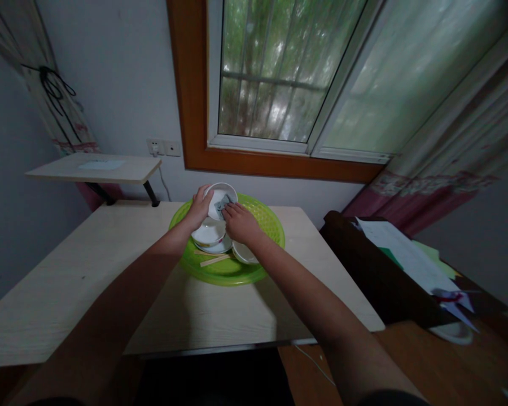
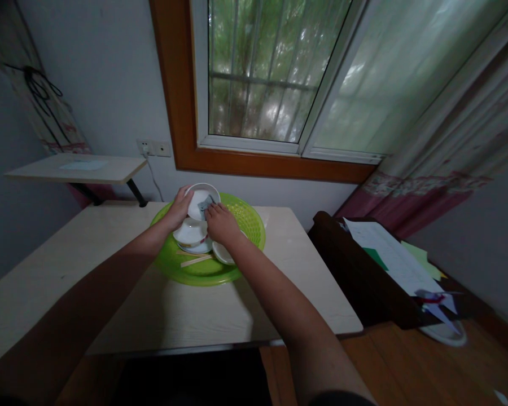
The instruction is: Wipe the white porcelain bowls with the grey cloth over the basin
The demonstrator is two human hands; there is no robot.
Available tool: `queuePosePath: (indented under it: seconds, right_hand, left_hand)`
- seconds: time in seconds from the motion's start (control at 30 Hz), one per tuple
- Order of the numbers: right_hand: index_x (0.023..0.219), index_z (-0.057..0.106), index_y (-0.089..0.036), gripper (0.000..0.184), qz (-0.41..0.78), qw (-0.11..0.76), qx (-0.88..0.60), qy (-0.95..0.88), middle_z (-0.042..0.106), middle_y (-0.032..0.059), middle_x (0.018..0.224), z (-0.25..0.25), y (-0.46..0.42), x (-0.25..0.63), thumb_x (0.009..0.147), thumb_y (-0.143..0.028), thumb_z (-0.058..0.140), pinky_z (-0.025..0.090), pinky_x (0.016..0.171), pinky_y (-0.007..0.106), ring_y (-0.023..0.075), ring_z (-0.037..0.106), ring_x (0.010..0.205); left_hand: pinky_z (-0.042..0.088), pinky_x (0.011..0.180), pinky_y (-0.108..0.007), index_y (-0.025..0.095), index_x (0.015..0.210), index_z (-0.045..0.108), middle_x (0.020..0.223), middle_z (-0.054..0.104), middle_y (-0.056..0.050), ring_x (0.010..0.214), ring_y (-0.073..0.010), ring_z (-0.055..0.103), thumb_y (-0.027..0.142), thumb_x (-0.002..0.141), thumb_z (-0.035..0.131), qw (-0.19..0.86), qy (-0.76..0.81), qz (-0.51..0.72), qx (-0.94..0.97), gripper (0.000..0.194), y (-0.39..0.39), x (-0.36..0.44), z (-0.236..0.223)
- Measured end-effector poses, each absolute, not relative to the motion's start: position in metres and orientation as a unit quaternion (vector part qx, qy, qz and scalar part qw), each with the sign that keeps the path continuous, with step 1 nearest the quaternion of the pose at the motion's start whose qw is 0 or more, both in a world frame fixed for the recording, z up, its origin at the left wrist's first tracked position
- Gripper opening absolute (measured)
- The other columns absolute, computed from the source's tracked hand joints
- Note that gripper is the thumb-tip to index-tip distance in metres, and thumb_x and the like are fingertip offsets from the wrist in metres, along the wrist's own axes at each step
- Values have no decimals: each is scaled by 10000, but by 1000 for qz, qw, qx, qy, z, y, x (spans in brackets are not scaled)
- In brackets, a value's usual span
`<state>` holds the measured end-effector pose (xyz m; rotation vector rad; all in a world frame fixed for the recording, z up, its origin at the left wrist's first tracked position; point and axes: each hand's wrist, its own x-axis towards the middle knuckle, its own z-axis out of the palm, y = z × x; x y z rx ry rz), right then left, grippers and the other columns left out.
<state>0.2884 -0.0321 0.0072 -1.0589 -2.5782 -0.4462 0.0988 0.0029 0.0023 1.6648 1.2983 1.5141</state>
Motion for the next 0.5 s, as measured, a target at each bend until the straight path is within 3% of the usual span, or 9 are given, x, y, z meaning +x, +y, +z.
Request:
queuePosePath:
  seconds: [0.17,0.37,0.5]
  right_hand:
    - [1493,491,2,610,-61,133,-316,-937,569,248,1478,9,-37,287,923,-200,572,434,1154,438,319,557,1361]
    - [1602,303,-38,813,34,190,-256,-947,374,247,1634,6,-34,287,885,-248,623,379,1214,448,307,423,1495]
    - [1573,384,-62,704,11,153,-298,-942,466,211,1586,9,-36,287,941,-291,592,406,1190,403,288,498,1435]
  left_hand:
    - [383,1201,-431,283,1341,529,1461,563,-96,1422,-250,488,530,989,436,248,473,555,638,439,4,99,1]
    - [367,1213,-385,277,1362,522,1461,561,-96,1414,-229,499,527,986,430,249,453,546,659,461,3,100,-1]
    - [378,1206,-375,280,1358,528,1459,561,-97,1421,-230,495,538,984,430,245,464,545,654,465,2,99,-1]
